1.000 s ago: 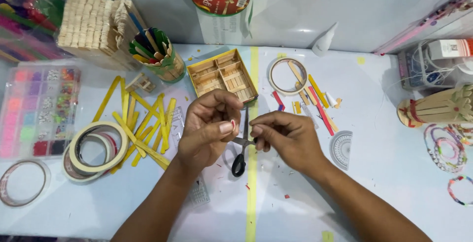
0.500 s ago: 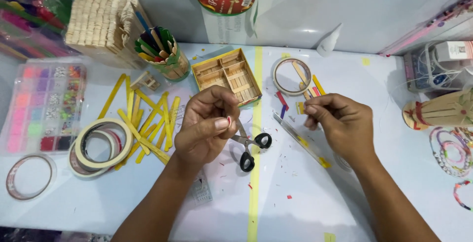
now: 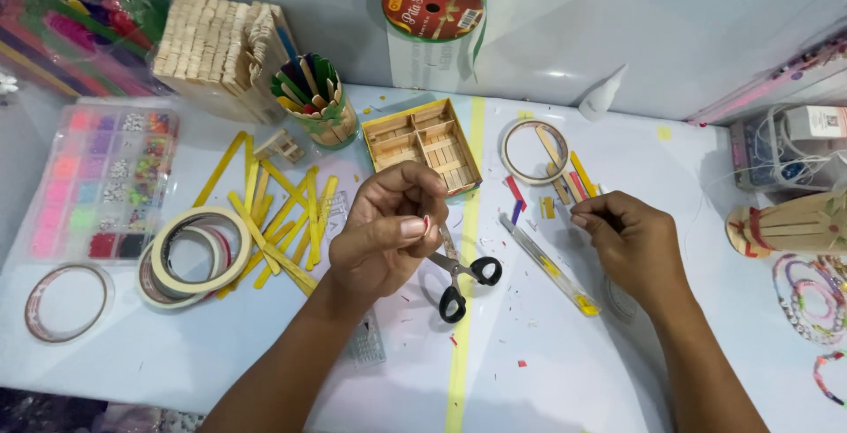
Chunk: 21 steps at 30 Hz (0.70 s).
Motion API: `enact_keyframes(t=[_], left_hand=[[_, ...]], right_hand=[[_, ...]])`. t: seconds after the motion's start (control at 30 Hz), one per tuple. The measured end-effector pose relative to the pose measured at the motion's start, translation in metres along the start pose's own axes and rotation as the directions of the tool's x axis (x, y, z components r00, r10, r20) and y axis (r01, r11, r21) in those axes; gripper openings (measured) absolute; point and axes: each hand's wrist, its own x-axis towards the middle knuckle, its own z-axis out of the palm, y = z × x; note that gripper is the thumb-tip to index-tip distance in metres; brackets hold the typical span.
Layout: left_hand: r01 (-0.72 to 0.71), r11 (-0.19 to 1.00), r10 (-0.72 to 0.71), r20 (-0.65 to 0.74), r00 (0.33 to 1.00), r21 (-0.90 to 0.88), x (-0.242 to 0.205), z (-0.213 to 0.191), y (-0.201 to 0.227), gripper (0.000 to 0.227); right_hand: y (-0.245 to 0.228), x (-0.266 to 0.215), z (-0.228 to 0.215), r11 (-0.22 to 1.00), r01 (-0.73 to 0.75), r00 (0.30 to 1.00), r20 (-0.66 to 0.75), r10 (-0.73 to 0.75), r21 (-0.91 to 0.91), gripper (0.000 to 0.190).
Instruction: Applying colorful decorative strips to a small wooden box using double-sided tape, scissors, and a utility knife.
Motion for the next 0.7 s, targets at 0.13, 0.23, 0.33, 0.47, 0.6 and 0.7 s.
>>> enact_keyframes(t=[0.13, 0.23, 0.33, 0.47, 0.6, 0.7], left_hand=[[0.014, 1.0, -0.014, -0.005, 1.0, -0.015, -0.001, -0.001, 0.001, 0.04], [0.01, 1.0, -0.01, 0.003, 1.0, -0.029, 0.0, 0.001, 0.0, 0.04], [0.002, 1.0, -0.002, -0.001, 1.0, -0.017, 0.001, 0.001, -0.001, 0.04], [-0.018, 1.0, 0.017, -0.026, 1.0, -0.015, 0.001, 0.006, -0.006, 0.042], [0.033, 0.999, -0.032, 0.042, 0.999, -0.017, 0.001, 0.022, 0.008, 0.03], [0.05, 0.999, -0.05, 0.029, 0.998, 0.001, 0.001, 0.021, 0.009, 0.03]], right_hand=[[-0.004, -0.003, 0.001, 1.0, -0.021, 0.999, 0.039, 0.021, 0.0, 0.003], [-0.004, -0.003, 0.002, 1.0, -0.018, 0.997, 0.068, 0.02, -0.026, 0.002], [-0.003, -0.002, 0.002, 0.998, 0.053, 0.998, 0.038, -0.052, -0.039, 0.006], [-0.001, -0.003, 0.002, 0.996, 0.086, 0.996, 0.013, -0.086, -0.012, 0.014], [-0.008, 0.0, -0.001, 0.96, -0.281, 0.959, 0.047, 0.281, -0.012, 0.018], [-0.009, 0.001, -0.004, 0.951, -0.308, 0.951, 0.021, 0.309, -0.035, 0.015]])
